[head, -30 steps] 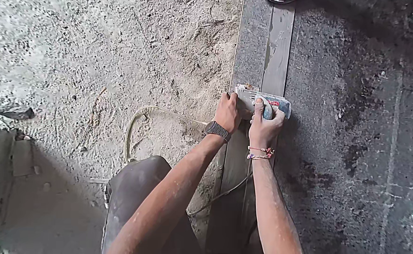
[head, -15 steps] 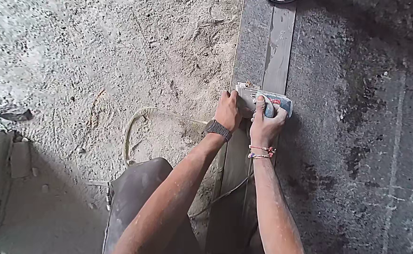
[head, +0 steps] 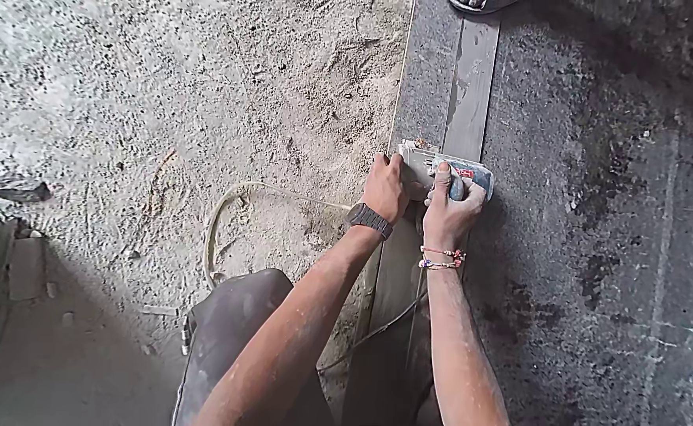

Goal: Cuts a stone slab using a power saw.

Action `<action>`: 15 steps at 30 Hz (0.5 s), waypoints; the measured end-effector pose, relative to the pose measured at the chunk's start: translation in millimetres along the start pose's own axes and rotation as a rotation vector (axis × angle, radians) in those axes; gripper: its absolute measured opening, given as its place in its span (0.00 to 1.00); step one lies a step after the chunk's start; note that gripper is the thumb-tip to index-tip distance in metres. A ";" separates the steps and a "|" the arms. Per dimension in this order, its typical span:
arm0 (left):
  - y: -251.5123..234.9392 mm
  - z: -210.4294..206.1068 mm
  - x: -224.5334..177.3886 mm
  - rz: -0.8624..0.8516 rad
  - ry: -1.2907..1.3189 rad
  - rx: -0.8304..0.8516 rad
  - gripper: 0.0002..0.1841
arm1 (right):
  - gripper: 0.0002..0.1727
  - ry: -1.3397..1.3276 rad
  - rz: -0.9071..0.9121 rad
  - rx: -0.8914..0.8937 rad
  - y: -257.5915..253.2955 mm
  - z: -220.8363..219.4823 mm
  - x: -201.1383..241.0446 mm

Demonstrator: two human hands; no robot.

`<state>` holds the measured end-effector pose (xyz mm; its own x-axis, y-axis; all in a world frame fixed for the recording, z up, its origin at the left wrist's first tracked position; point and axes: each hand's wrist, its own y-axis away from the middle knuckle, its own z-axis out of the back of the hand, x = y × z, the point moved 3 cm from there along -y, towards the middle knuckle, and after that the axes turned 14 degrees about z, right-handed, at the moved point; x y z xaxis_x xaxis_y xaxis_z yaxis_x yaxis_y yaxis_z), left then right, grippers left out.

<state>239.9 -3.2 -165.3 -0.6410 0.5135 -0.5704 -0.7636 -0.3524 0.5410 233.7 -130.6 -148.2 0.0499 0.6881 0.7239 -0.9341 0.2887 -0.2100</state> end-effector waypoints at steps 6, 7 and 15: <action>-3.5 -1.3 -0.1 0.000 0.023 -0.008 0.31 | 0.35 -0.044 -0.001 0.010 -2.6 -2.1 -1.4; -3.6 -1.2 -0.7 0.003 0.018 -0.002 0.31 | 0.36 -0.052 -0.002 0.014 -2.8 -2.2 -1.7; -7.1 2.4 -4.9 0.035 -0.031 0.036 0.33 | 0.33 -0.132 0.088 0.080 -3.8 -1.5 0.4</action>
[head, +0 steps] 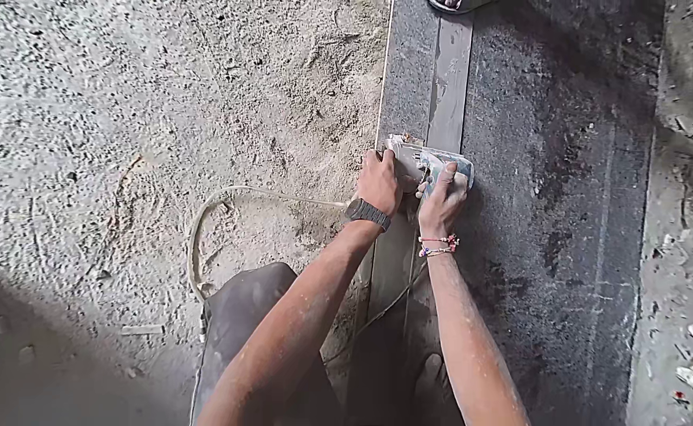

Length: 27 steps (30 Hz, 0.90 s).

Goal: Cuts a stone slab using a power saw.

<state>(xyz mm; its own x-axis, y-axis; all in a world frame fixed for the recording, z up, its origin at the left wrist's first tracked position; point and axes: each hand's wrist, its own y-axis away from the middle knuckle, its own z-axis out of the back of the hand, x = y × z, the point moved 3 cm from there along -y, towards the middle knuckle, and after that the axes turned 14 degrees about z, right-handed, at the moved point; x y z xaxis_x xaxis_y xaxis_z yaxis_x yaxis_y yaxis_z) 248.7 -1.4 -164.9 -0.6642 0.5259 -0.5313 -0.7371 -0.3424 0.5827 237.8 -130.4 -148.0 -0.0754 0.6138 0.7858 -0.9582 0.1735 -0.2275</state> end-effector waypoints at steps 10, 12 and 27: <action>-1.5 8.3 -0.8 -0.035 0.011 0.053 0.33 | 0.25 0.518 -0.001 0.322 32.9 78.4 -90.7; -2.7 10.0 -2.4 -0.025 0.020 0.072 0.33 | 0.24 0.551 0.117 0.520 40.1 83.4 -108.7; -9.8 9.4 -7.4 0.039 0.010 0.070 0.37 | 0.33 0.768 -0.105 1.227 8.5 91.3 -73.3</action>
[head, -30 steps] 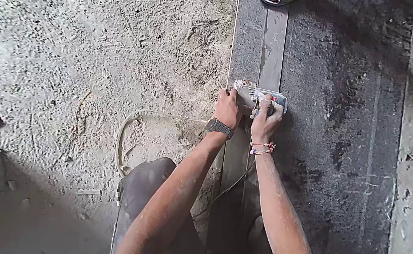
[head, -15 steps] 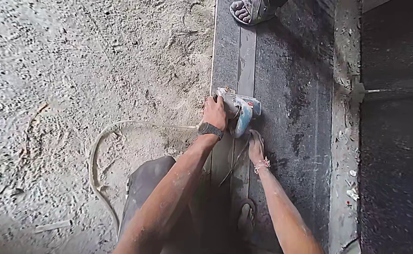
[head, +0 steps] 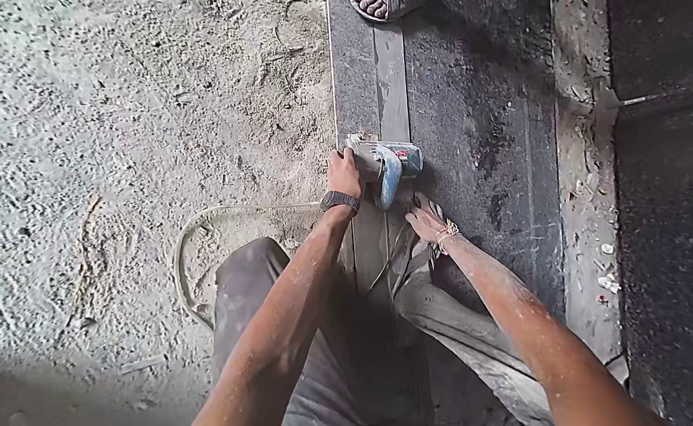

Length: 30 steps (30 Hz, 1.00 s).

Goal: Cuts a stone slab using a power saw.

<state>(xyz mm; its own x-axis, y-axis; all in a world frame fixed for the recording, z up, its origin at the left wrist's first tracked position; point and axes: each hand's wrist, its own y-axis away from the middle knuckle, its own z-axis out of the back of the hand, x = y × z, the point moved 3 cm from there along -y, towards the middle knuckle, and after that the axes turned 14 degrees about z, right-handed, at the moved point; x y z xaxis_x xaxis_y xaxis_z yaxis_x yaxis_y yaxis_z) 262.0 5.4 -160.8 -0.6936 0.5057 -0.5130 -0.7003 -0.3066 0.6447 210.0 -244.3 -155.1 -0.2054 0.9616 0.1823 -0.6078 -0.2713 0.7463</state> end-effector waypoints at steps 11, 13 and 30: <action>0.5 -4.9 0.9 0.022 0.023 -0.032 0.35 | 0.32 0.348 0.199 0.421 -20.5 66.0 -14.7; 1.0 -1.2 -2.3 0.059 0.030 -0.023 0.37 | 0.32 0.470 0.255 0.467 -19.7 94.7 -10.1; 0.0 1.2 -11.8 -0.022 0.031 -0.104 0.24 | 0.31 -0.279 0.531 -0.477 -23.2 14.9 -38.9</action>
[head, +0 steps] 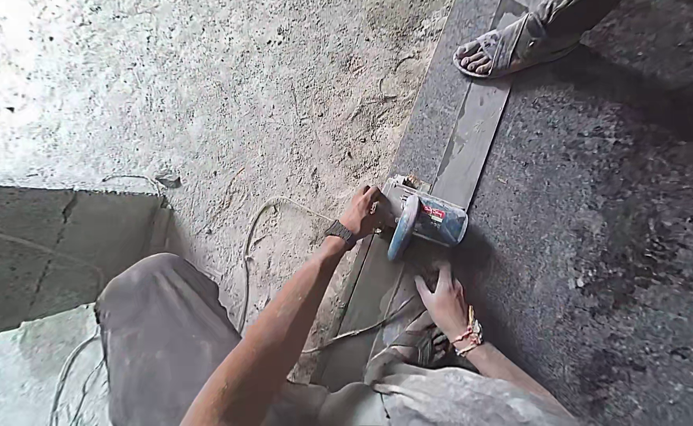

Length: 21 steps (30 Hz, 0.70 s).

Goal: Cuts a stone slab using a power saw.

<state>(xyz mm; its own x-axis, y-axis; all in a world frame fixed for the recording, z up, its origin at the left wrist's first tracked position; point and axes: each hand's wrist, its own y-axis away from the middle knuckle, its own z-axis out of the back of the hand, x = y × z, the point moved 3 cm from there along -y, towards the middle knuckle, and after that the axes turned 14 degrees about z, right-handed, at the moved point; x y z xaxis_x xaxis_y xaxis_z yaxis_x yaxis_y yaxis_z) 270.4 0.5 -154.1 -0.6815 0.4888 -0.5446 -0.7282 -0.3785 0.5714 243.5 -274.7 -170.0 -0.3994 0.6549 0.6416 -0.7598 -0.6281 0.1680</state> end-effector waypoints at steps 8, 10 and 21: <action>-5.4 1.4 2.0 -0.063 -0.057 -0.032 0.23 | 0.27 -0.229 -0.272 0.544 6.1 -13.4 -7.1; -6.3 1.7 -0.2 -0.025 -0.067 -0.009 0.25 | 0.24 -0.350 -0.303 0.558 10.4 -19.5 -15.7; -3.6 -0.8 1.5 -0.012 -0.072 -0.032 0.27 | 0.09 -1.288 -0.801 0.372 28.6 -45.3 23.8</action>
<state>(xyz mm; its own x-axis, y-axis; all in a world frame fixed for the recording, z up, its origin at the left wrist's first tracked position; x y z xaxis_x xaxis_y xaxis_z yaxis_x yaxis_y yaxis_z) 271.9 1.9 -157.4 -0.6666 0.5485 -0.5048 -0.7389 -0.3966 0.5448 189.0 -258.1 -183.8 0.8726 0.1910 0.4496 -0.3091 -0.4967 0.8110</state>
